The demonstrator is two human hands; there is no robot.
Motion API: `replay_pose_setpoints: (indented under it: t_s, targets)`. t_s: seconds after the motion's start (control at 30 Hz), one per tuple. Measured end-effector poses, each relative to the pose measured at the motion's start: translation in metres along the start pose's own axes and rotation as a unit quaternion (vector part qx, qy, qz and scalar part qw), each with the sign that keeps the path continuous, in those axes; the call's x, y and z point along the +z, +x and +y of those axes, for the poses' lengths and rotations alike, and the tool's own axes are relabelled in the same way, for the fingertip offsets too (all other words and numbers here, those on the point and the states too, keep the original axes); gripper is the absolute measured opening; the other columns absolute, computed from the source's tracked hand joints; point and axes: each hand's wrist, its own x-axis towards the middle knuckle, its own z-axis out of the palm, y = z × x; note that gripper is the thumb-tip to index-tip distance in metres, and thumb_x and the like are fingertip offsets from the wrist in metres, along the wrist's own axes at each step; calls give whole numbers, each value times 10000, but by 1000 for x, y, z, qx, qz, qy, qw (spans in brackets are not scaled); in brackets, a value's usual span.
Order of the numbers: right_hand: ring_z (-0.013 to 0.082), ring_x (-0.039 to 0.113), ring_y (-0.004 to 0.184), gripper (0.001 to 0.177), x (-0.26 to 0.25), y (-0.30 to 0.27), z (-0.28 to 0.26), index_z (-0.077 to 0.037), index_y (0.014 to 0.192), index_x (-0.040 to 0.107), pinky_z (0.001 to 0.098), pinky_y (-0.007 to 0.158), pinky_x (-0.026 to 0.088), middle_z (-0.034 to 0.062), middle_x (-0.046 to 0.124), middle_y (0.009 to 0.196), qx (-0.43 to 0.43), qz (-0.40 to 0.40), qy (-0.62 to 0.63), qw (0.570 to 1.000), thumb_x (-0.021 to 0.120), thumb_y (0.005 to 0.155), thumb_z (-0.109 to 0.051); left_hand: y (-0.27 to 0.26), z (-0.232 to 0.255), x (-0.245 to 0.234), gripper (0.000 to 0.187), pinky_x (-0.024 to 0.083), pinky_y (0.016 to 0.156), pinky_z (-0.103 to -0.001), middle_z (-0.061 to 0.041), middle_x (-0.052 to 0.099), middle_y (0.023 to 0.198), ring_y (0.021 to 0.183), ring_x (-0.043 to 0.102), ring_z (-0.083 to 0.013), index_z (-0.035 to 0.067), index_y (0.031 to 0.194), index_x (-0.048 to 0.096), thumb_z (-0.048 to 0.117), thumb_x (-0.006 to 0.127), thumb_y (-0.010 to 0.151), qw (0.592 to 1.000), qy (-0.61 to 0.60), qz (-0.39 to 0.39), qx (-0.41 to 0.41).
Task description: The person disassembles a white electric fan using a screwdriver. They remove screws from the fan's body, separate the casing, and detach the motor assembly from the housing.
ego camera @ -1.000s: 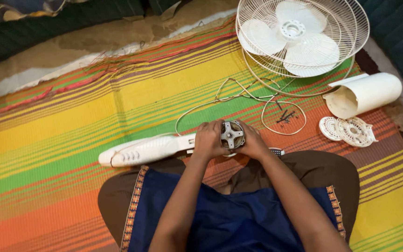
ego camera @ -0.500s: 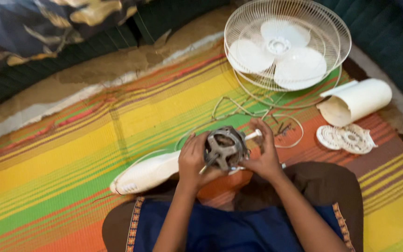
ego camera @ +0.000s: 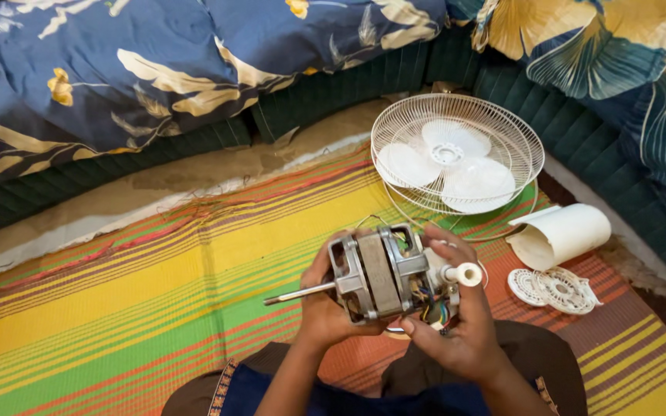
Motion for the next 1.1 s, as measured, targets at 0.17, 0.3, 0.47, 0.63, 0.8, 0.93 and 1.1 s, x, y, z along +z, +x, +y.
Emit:
replay_pose_setpoints:
  t_s: [0.17, 0.3, 0.47, 0.63, 0.8, 0.93, 1.1]
  targets:
    - [337, 430, 1495, 839, 3, -4, 3, -67, 1513, 441, 459, 1244, 347, 202, 446, 1576, -12, 9, 2, 1000, 811, 771, -197, -6, -15, -4, 1068, 574, 1082, -348, -99, 726, 1283, 1176, 721, -203, 36, 1397, 529, 369, 962, 479, 1000, 8, -16, -5]
    - [336, 461, 1471, 850, -1, 7, -1, -52, 1469, 503, 453, 1215, 362, 203, 482, 1559, 13, -12, -1, 1000, 855, 713, -215, -6, -12, -14, 1111, 578, 1087, -346, -113, 715, 1307, 1190, 721, -220, 52, 1436, 491, 367, 987, 493, 999, 27, -41, -19]
    - [368, 494, 1442, 915, -13, 22, -13, -68, 1450, 518, 472, 1174, 380, 209, 501, 1552, 18, -111, -50, 992, 898, 643, -272, -13, -17, -24, 1255, 479, 1239, -407, -149, 578, 1489, 1390, 604, -286, 54, 1569, 333, 335, 1003, 546, 994, -37, -82, 60]
    - [399, 524, 1433, 821, -15, 29, -24, -103, 1407, 591, 486, 1144, 416, 222, 506, 1549, 7, -208, -65, 976, 886, 664, -291, -33, -23, -27, 1235, 525, 1241, -428, -157, 594, 1515, 1407, 635, -294, 66, 1593, 336, 336, 1024, 604, 991, -87, -87, 52]
    - [407, 518, 1431, 786, -9, 35, -25, -112, 1397, 600, 503, 1167, 403, 227, 500, 1549, -10, -222, -75, 972, 878, 690, -317, -40, -24, -29, 1293, 568, 1163, -430, -154, 592, 1483, 1326, 669, -271, 117, 1650, 299, 331, 1037, 611, 991, -73, -64, 96]
    - [394, 531, 1413, 764, 2, 32, -29, -100, 1394, 606, 478, 1134, 433, 226, 496, 1540, 20, -209, -71, 975, 871, 709, -312, -39, -24, -34, 1283, 544, 1178, -494, -178, 533, 1513, 1359, 627, -324, 175, 1614, 222, 360, 1027, 632, 983, -114, -61, 133]
    - [381, 538, 1409, 724, 14, 29, -34, -92, 1400, 605, 460, 1122, 450, 218, 499, 1537, 40, -199, -55, 978, 844, 749, -299, -35, -33, -53, 1192, 512, 1155, -463, -174, 544, 1515, 1340, 592, -322, 189, 1572, 376, 375, 1026, 590, 978, -93, -69, 173]
